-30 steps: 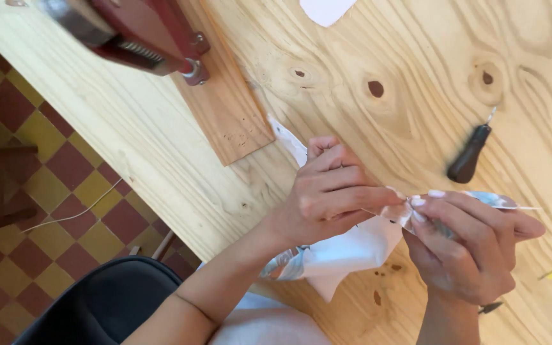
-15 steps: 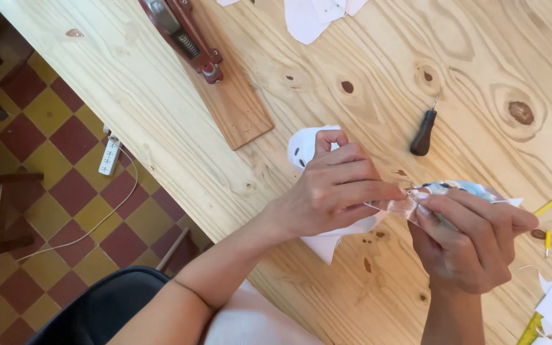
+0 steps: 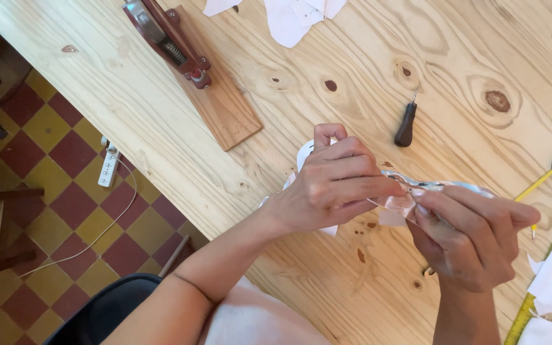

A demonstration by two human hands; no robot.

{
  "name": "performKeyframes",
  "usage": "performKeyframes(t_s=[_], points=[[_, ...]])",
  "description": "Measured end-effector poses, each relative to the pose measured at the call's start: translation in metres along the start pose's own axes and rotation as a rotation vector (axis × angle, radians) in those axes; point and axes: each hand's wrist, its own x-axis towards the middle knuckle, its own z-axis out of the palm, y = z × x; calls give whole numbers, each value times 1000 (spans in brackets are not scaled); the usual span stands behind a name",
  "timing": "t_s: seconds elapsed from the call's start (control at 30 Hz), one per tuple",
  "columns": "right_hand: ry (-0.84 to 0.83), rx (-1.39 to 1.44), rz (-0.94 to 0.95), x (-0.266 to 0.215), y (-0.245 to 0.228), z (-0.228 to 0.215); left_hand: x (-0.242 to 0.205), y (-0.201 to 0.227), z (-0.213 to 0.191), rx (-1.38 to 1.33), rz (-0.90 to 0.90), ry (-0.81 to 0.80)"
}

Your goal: The person uses a screwdriver to position black snap fasteners on a white fabric piece. They then use a red manual press to secure the snaps in place. The person repeats this process for several snaps, occasionally adjusting the fabric and picking up loose pieces.

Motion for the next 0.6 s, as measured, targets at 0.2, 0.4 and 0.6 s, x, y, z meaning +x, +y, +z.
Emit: performKeyframes(t_s=[0.2,0.4,0.6], points=[[44,-19,-30,6,-12,-10,8,14,-9,37,51,-82],[2,-36,-15,10,-18,-24,8,25,-3,10,61,27],[62,-52,-68,9,-21,-31,21,38,-8,19,105,23]])
